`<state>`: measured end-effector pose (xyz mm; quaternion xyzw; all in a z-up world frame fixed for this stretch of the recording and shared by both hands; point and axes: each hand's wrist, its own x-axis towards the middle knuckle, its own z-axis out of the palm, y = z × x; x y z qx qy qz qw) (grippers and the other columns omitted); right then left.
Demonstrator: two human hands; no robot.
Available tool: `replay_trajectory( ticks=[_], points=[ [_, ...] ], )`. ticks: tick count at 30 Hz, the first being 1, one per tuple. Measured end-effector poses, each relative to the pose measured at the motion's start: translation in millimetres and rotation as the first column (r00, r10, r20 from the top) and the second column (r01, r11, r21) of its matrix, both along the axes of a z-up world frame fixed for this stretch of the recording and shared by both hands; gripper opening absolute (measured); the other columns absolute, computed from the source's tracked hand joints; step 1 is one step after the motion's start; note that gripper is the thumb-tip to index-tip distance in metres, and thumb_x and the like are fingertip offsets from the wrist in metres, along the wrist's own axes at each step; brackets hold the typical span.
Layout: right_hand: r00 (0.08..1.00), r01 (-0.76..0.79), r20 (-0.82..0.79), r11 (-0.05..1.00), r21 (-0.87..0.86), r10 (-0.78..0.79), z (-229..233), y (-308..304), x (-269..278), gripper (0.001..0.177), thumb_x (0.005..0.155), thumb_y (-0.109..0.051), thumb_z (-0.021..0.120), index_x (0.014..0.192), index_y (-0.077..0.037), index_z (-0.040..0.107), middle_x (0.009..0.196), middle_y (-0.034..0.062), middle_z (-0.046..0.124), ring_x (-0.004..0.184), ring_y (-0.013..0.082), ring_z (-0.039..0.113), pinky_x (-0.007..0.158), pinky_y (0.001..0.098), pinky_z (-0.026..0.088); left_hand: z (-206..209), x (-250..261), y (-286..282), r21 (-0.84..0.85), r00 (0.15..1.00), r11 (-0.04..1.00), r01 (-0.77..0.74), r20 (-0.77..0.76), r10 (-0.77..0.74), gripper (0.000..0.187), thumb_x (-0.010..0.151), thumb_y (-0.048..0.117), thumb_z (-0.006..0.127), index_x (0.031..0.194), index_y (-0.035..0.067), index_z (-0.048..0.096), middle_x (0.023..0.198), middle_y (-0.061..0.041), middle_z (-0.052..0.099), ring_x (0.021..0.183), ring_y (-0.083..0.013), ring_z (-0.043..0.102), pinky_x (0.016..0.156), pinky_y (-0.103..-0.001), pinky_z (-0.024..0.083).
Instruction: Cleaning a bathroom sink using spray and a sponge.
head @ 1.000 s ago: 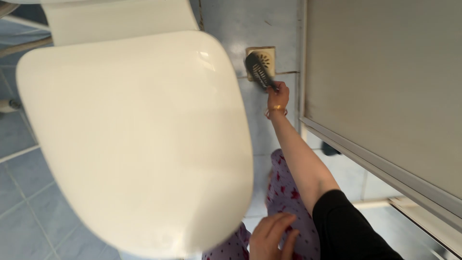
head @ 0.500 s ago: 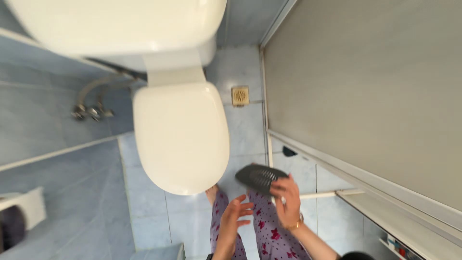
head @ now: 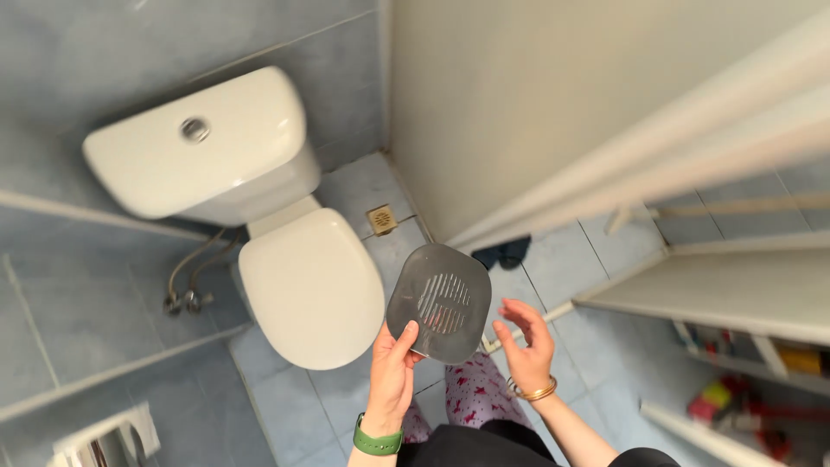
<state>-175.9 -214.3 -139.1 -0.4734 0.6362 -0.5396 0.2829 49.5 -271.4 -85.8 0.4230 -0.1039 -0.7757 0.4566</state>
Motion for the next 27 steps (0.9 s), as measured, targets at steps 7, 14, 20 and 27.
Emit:
replay_trajectory(
  ticks=[7, 14, 20, 27],
  points=[
    [0.846, 0.304, 0.383, 0.925, 0.229, -0.372, 0.5, 128.7, 5.3, 0.031, 0.103, -0.014, 0.062, 0.126, 0.006, 0.069, 0.102, 0.0163, 0.079, 0.086, 0.0199, 0.075, 0.082, 0.0342, 0.06, 20.0, -8.7, 39.8, -0.091, 0.932, 0.931, 0.354, -0.045, -0.359, 0.029, 0.1, 0.016, 0.061, 0.127, 0.003, 0.063, 0.111, -0.004, 0.074, 0.092, -0.01, 0.067, 0.081, -0.029, 0.054],
    [0.731, 0.489, 0.379, 0.823, 0.289, -0.568, 41.3, 237.4, -4.5, 0.041, 0.106, -0.025, 0.051, 0.134, 0.001, 0.064, 0.113, 0.0144, 0.077, 0.091, 0.0182, 0.073, 0.082, 0.0317, 0.058, -14.3, -63.7, 90.5, -0.168, 0.737, 0.718, 0.676, 0.169, -0.654, 0.029, 0.107, 0.017, 0.069, 0.13, 0.0, 0.068, 0.103, -0.001, 0.068, 0.082, -0.0074, 0.054, 0.07, -0.026, 0.043],
    [0.574, 0.546, 0.565, 0.791, 0.276, -0.593, 41.6, 327.6, -30.1, 0.051, 0.103, -0.029, 0.053, 0.147, -0.003, 0.051, 0.12, 0.0095, 0.071, 0.101, 0.0172, 0.071, 0.086, 0.0349, 0.058, 44.0, -164.5, 154.7, -0.1, 0.506, 0.496, 0.862, 0.14, -0.851, 0.031, 0.097, 0.021, 0.063, 0.126, 0.009, 0.065, 0.104, 0.001, 0.075, 0.089, -0.0081, 0.068, 0.078, -0.03, 0.055],
    [0.36, 0.785, 0.579, 0.573, 0.236, -0.731, 45.4, 478.2, -72.2, 0.05, 0.103, -0.021, 0.057, 0.148, -0.001, 0.049, 0.105, 0.0119, 0.072, 0.092, 0.0204, 0.073, 0.085, 0.0406, 0.061, 52.8, -279.8, 301.1, -0.131, 0.25, 0.226, 0.965, 0.218, -0.943, 0.033, 0.097, 0.02, 0.061, 0.127, 0.008, 0.065, 0.104, -0.001, 0.076, 0.088, -0.0112, 0.07, 0.079, -0.034, 0.059]
  ],
)
